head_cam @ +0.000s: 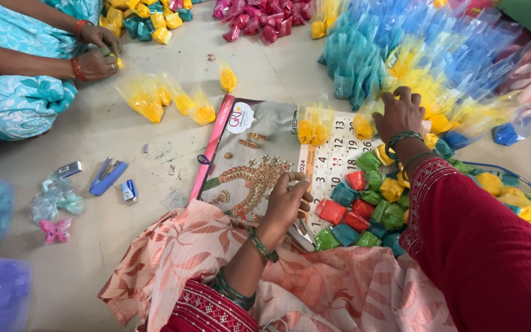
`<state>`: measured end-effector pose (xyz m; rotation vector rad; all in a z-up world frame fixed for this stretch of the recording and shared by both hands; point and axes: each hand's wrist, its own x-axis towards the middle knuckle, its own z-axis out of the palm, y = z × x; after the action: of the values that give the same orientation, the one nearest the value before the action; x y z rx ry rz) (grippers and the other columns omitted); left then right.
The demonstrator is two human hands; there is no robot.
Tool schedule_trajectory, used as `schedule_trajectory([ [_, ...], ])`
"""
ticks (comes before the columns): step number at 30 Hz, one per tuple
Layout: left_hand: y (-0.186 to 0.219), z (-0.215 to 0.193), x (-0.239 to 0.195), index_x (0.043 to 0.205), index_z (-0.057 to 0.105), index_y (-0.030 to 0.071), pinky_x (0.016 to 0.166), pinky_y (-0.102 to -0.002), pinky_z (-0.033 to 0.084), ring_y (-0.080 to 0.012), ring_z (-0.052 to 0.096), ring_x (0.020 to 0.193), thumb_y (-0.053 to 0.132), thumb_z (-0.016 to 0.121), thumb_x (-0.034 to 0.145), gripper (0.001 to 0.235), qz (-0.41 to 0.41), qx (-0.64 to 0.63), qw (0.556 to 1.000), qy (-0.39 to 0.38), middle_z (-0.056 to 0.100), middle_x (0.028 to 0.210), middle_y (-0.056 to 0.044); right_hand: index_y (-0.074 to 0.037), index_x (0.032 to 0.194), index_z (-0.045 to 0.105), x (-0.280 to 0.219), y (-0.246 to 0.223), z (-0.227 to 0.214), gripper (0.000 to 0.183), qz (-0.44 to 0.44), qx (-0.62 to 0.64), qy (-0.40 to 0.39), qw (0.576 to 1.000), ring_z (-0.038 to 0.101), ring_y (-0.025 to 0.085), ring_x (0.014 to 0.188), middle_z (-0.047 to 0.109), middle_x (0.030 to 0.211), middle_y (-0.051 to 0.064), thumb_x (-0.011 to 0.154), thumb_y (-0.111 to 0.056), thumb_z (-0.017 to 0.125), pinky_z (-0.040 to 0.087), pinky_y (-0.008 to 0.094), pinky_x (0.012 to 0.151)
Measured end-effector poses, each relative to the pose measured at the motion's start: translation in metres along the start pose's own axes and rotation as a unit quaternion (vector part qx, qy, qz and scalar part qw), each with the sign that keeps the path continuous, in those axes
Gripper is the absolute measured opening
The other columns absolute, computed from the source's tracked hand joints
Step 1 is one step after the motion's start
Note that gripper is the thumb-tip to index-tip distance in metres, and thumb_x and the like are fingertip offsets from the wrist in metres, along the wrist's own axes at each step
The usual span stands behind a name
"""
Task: The person packages small yellow and green items into plastic bags and seals them.
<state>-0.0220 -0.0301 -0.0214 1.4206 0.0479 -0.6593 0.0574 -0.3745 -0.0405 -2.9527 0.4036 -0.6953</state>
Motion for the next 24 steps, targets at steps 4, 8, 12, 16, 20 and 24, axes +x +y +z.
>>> schedule_trajectory([
  [4,-0.005,-0.005,0.011,0.118,0.059,0.012,0.053,-0.027,0.048,-0.011,0.062,0.061,0.031,0.062,0.097,0.029,0.013,-0.009,1.0,0.002,0.068,0.081,-0.003,-0.023,0.101,0.081,0.009,-0.002,0.011,0.02,0.02,-0.035,-0.048,0.998,0.048,0.035,0.124,0.057,0.123,0.006,0.081,-0.027,0.084,0.043,0.051,0.098],
  [8,0.006,-0.001,0.005,0.12,0.06,0.014,0.054,-0.026,0.05,-0.0092,0.062,0.063,0.031,0.061,0.097,0.029,0.002,0.001,1.0,0.0,0.068,0.082,-0.002,-0.021,0.102,0.081,0.008,0.007,0.024,0.027,-0.01,-0.007,0.03,0.999,0.047,0.037,0.117,0.057,0.121,0.009,0.076,-0.028,0.085,0.041,0.053,0.09],
  [12,0.004,-0.002,0.008,0.117,0.06,0.013,0.054,-0.027,0.05,-0.0095,0.062,0.063,0.03,0.063,0.097,0.027,-0.002,0.007,1.0,0.0,0.067,0.081,-0.002,-0.022,0.091,0.083,0.016,0.004,0.014,0.007,-0.002,0.003,0.013,1.0,0.048,0.038,0.119,0.06,0.12,0.007,0.085,-0.026,0.082,0.043,0.053,0.089],
  [16,-0.007,-0.007,0.021,0.123,0.061,0.006,0.054,-0.029,0.05,-0.0132,0.06,0.065,0.026,0.065,0.099,0.032,0.016,-0.049,0.999,-0.003,0.067,0.087,-0.008,-0.017,0.093,0.083,0.012,-0.024,-0.055,0.016,-0.051,0.101,0.011,0.993,0.051,0.042,0.111,0.062,0.118,0.014,0.084,-0.03,0.086,0.047,0.053,0.088],
  [20,0.029,0.003,-0.004,0.137,0.046,0.019,0.062,-0.033,0.058,-0.0172,0.069,0.076,0.019,0.065,0.09,0.051,-0.019,-0.111,0.994,-0.017,0.066,0.106,-0.007,-0.012,0.098,0.081,-0.022,-0.075,-0.14,0.018,-0.091,0.179,0.006,0.98,0.058,0.036,0.109,0.063,0.112,0.015,0.09,-0.027,0.085,0.048,0.048,0.095],
  [24,0.038,-0.001,-0.021,0.144,0.042,0.017,0.081,-0.041,0.064,-0.018,0.071,0.096,0.001,0.063,0.088,0.061,0.019,-0.27,0.95,-0.158,0.06,0.116,-0.006,-0.013,0.1,0.082,-0.063,-0.125,-0.189,0.012,-0.039,0.294,-0.05,0.954,0.061,0.026,0.103,0.066,0.104,0.012,0.09,-0.02,0.078,0.05,0.039,0.09],
])
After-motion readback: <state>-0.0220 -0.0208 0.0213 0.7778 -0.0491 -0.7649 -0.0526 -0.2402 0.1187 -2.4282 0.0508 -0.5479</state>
